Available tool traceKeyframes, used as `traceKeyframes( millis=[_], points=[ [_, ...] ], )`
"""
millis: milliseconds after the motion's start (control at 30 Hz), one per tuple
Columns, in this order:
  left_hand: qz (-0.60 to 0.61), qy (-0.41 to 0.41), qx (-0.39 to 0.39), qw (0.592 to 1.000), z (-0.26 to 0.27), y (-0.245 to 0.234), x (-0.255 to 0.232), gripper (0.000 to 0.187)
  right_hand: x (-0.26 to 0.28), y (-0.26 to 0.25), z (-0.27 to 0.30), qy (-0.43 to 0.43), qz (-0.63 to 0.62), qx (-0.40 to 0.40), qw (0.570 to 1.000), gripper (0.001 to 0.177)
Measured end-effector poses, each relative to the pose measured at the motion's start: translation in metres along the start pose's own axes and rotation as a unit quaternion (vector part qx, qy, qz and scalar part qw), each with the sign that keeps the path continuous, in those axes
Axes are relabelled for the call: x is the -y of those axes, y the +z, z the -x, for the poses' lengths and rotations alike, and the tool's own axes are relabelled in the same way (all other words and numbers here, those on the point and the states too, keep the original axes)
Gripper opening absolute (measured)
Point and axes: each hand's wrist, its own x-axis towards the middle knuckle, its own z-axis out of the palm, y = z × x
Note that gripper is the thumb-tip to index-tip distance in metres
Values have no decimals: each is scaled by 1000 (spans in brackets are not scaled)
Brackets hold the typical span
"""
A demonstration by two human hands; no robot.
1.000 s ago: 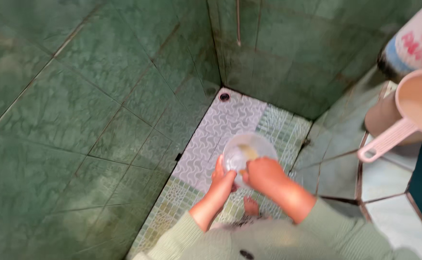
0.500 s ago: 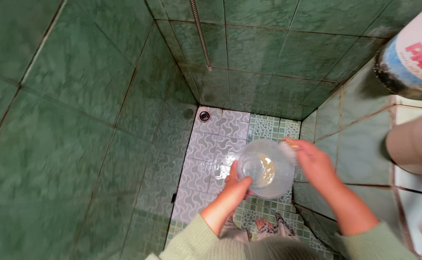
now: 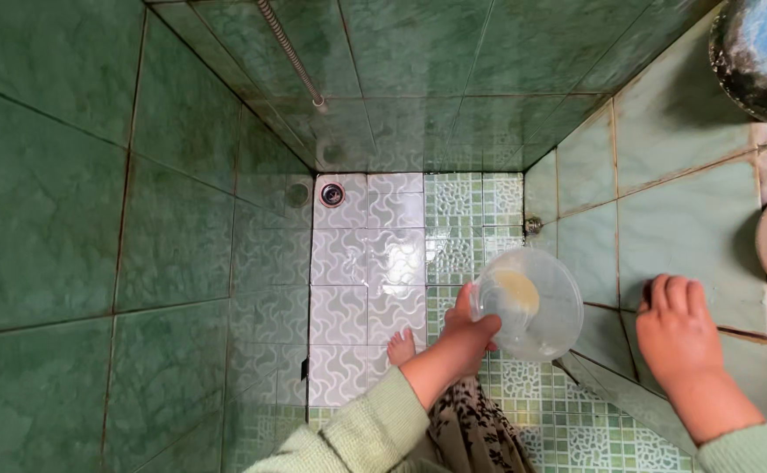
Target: The person cleans the tiled walls of a bathroom by dipping a small brush into a container of cleaning solution and scrubbing the grout and tile surfaces, occasionally rinsing the area with water from a scoop.
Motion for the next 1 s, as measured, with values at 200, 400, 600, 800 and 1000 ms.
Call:
traceKeyframes(
  millis=[200,400,600,800,1000],
  points=[
    [34,-18,0,999,-11,-8,8,92,-34,31,-84,129,0,-118,985,29],
    [30,-21,-4,999,-14,-11,1,91,5,34,-64,61,54,-16,997,48],
    [-25,22,-11,999,-29,-22,10,88,23,46,-48,21,-1,77,997,44],
    [143,42,20,989,-52,-18,22,84,-24,87,-135,227,-67,-135,962,28],
    [154,13,24,988,-71,-13,9,79,50,64,-87,-32,-23,173,984,38]
  ],
)
